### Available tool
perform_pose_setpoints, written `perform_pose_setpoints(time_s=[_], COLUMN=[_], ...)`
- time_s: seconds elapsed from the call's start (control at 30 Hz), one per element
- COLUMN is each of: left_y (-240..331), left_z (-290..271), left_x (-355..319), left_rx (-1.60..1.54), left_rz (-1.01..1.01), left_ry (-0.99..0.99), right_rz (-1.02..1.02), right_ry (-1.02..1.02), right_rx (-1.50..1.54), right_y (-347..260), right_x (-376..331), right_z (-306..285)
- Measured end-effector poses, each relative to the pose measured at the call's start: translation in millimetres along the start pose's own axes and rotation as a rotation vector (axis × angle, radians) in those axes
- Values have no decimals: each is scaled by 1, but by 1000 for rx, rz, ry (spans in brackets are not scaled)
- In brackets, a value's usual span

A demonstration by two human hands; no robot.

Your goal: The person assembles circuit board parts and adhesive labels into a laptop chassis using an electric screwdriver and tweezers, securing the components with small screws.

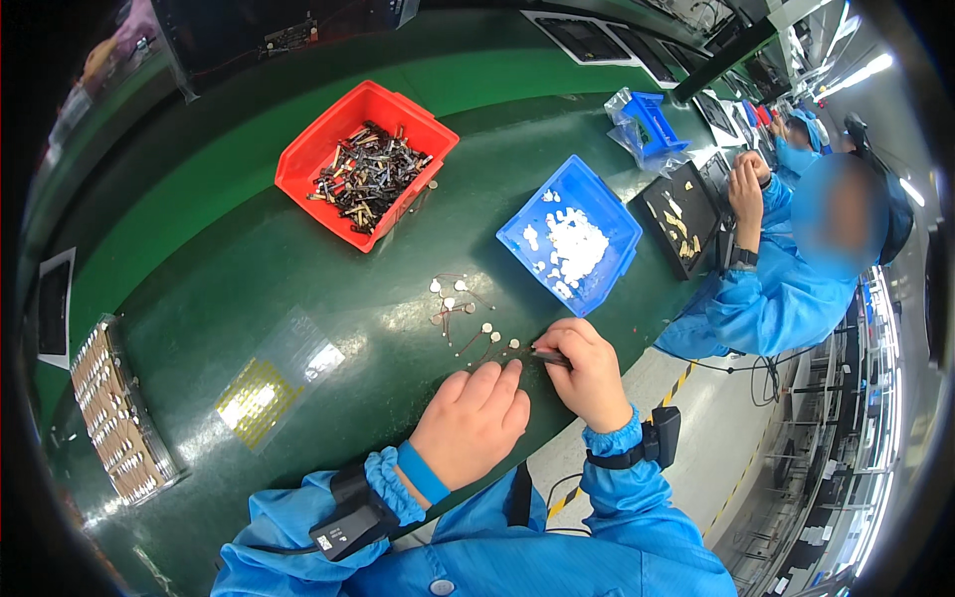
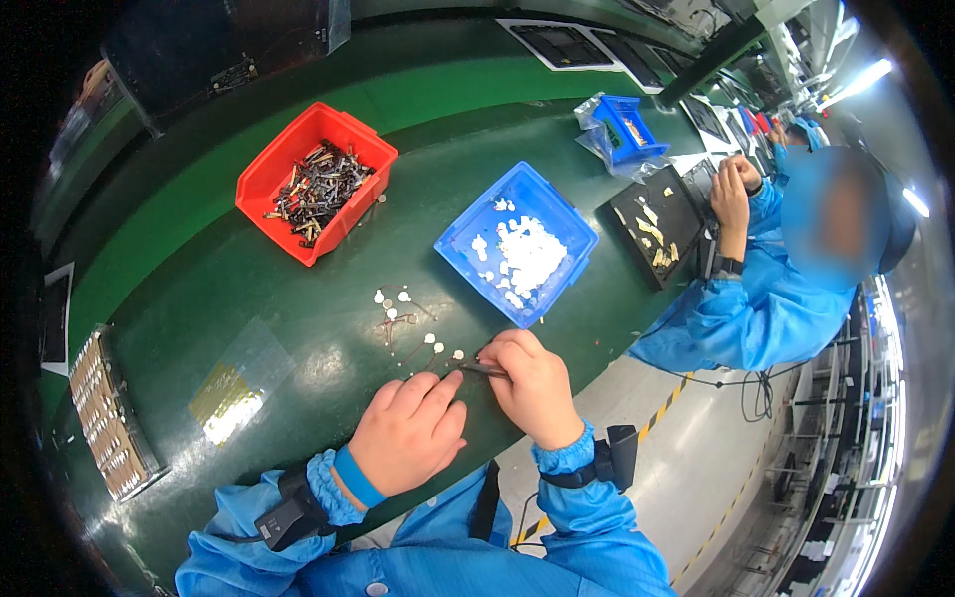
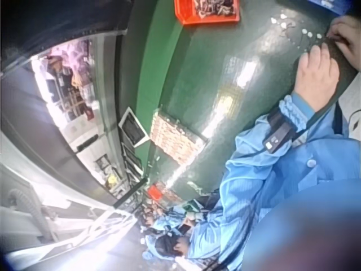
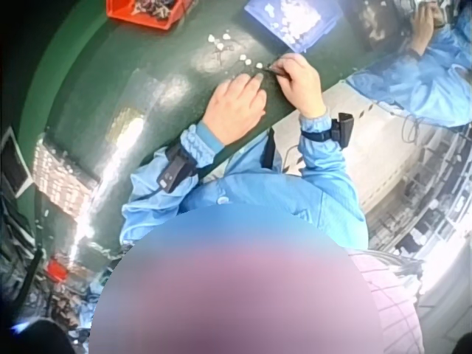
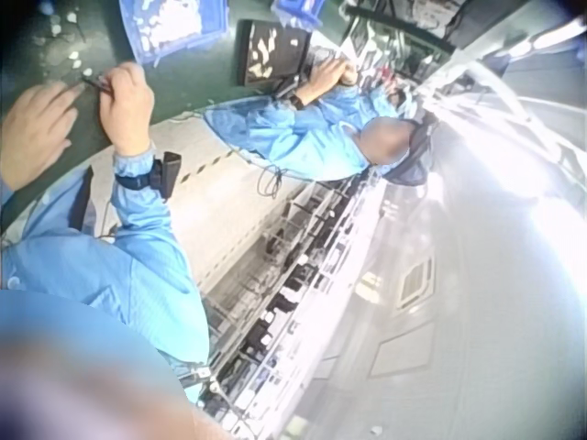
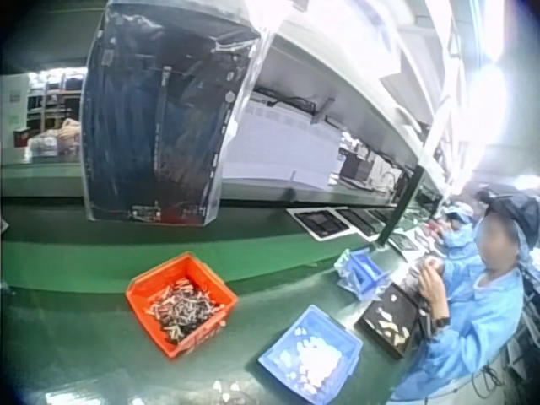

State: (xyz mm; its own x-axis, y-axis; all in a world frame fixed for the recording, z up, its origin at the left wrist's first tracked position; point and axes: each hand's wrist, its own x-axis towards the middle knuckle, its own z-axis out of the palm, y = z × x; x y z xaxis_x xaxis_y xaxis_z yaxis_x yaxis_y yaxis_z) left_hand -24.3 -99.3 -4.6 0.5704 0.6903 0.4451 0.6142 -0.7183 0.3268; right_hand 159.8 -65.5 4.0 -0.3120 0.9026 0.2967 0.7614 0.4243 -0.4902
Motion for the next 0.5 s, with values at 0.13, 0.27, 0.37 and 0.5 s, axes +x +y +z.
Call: perform_pose_setpoints(time_s=[0.13, 0.27, 0.37, 0.5], left_y=[-3, -2, -2, -3], left_z=[0, -2, -1, 2], left_x=[-3, -2, -2, -4], left_rx=[34, 13, -10, -10], left_rz=[21, 21, 16, 18], left_ry=[19, -12, -52, -60], right_rz=[4, -15, -18, -77], right_ry=[-51, -42, -11, 24], right_rx=[12, 66, 94, 77], right_y=[2, 1, 1, -2], right_x=[-1, 1, 0, -1], right_z=[1, 0, 4, 11])
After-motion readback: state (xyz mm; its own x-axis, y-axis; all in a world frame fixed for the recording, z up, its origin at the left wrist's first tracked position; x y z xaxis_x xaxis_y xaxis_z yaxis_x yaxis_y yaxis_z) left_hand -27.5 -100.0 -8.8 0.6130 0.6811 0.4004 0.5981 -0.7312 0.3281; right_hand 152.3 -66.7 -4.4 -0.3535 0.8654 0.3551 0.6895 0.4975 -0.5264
